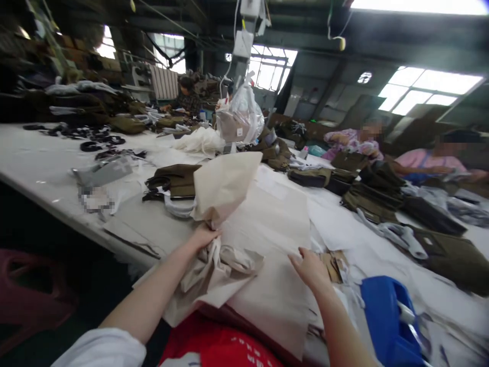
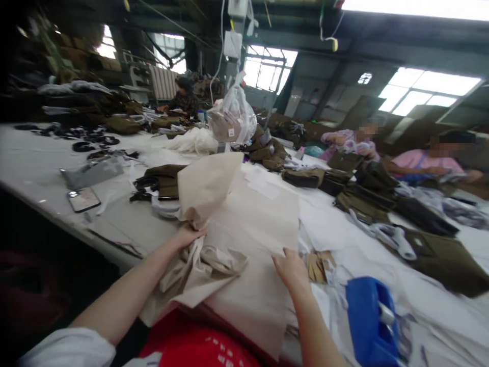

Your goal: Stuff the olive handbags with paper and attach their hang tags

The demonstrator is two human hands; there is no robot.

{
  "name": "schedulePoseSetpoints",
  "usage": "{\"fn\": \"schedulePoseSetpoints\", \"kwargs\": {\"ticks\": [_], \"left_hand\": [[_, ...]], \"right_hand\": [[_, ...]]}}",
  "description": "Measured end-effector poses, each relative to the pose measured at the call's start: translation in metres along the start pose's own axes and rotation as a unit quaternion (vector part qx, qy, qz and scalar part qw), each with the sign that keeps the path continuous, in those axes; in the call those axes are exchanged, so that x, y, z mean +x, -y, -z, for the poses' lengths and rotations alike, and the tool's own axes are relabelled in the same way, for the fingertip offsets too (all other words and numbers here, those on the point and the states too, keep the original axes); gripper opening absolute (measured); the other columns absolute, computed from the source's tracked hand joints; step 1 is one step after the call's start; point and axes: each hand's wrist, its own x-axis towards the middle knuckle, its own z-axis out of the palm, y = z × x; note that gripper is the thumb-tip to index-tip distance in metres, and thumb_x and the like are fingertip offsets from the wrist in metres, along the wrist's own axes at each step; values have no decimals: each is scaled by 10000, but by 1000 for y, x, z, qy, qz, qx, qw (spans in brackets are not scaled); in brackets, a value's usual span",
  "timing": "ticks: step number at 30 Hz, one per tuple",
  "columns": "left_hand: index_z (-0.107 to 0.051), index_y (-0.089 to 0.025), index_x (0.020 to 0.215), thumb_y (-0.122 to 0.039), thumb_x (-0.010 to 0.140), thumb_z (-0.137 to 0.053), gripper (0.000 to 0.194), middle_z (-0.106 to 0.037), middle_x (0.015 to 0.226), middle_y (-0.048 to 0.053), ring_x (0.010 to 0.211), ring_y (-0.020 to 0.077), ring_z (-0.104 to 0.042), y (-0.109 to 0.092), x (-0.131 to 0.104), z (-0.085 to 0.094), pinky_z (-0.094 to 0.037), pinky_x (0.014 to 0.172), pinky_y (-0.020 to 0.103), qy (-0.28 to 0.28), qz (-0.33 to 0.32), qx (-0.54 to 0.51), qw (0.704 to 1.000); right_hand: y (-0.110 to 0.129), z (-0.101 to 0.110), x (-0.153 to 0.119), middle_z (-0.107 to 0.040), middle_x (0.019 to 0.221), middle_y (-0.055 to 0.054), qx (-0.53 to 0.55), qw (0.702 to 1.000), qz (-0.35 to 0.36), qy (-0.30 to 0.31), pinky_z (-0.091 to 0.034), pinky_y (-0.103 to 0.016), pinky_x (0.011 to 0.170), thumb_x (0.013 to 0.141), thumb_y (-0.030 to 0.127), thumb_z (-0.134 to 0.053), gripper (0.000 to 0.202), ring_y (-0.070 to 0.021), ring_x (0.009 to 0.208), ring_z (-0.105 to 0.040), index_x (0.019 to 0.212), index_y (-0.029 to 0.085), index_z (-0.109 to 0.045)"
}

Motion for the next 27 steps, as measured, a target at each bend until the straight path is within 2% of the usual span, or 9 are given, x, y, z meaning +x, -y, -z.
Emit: {"fn": "schedulePoseSetpoints", "kwargs": {"ticks": [3, 8, 11, 14, 16, 19, 23, 27], "left_hand": [[-724, -135, 937, -390, 605, -809, 427, -742, 1083, 148, 1146, 351, -636, 24, 14, 1, -491, 994, 417, -14, -4, 9, 1000], [-734, -126, 952, -477, 611, -792, 492, -742, 1089, 141, 1146, 326, -643, 44, 19, -4, -498, 985, 375, -17, -19, 11, 1000], [-735, -112, 955, -502, 617, -781, 518, -745, 1072, 149, 1136, 319, -649, 46, 20, -2, -502, 976, 373, -18, -25, 10, 999], [-737, -110, 961, -508, 613, -785, 531, -752, 1045, 151, 1126, 318, -654, 46, 19, -1, -516, 948, 370, -22, -23, 8, 999], [-736, -109, 971, -496, 602, -798, 538, -744, 1071, 158, 1123, 322, -655, 47, 19, 0, -515, 947, 373, -26, -21, 10, 999], [-733, -107, 982, -486, 589, -810, 552, -739, 1090, 161, 1119, 326, -656, 47, 20, 0, -510, 954, 378, -28, -17, 17, 999], [-722, -112, 1023, -490, 600, -800, 573, -733, 1117, 145, 1123, 308, -657, 48, 22, -1, -506, 965, 352, -33, -26, 21, 999], [-717, -114, 1038, -484, 622, -791, 561, -727, 1137, 137, 1132, 304, -651, 48, 19, -2, -502, 967, 344, -36, -40, 20, 998]], "right_hand": [[-20, -10, -6, -666, 1084, -292, -58, 997, -54, 0, -473, -438, 911, 791, 289, -657, 437, -378, 1056, -642, 1112, -6, -628], [-17, -24, -9, -680, 1072, -233, -95, 993, -70, -8, -456, -362, 908, 816, 272, -627, 323, -326, 1074, -638, 1060, 67, -678], [-14, -25, -7, -707, 1069, -158, -80, 994, -75, -12, -463, -313, 876, 846, 240, -566, 341, -257, 1029, -662, 1151, 123, -664], [-15, -25, -6, -724, 1048, -115, -61, 995, -84, -8, -477, -293, 830, 866, 324, -552, 353, -237, 989, -675, 1149, 150, -673], [-15, -27, -6, -729, 1039, -128, -55, 994, -89, 1, -482, -300, 809, 839, 360, -596, 384, -256, 989, -678, 1134, 127, -677], [-13, -31, -6, -739, 1004, -150, -53, 994, -95, 13, -480, -307, 795, 811, 294, -628, 366, -277, 983, -684, 1117, 103, -683], [-9, -37, -6, -750, 986, -127, -39, 995, -93, 20, -480, -295, 810, 826, 214, -582, 286, -254, 979, -688, 1070, 135, -710], [-1, -42, -8, -740, 994, -165, -11, 996, -85, 17, -487, -319, 828, 837, 177, -521, 312, -257, 970, -687, 1075, 97, -707]]}}
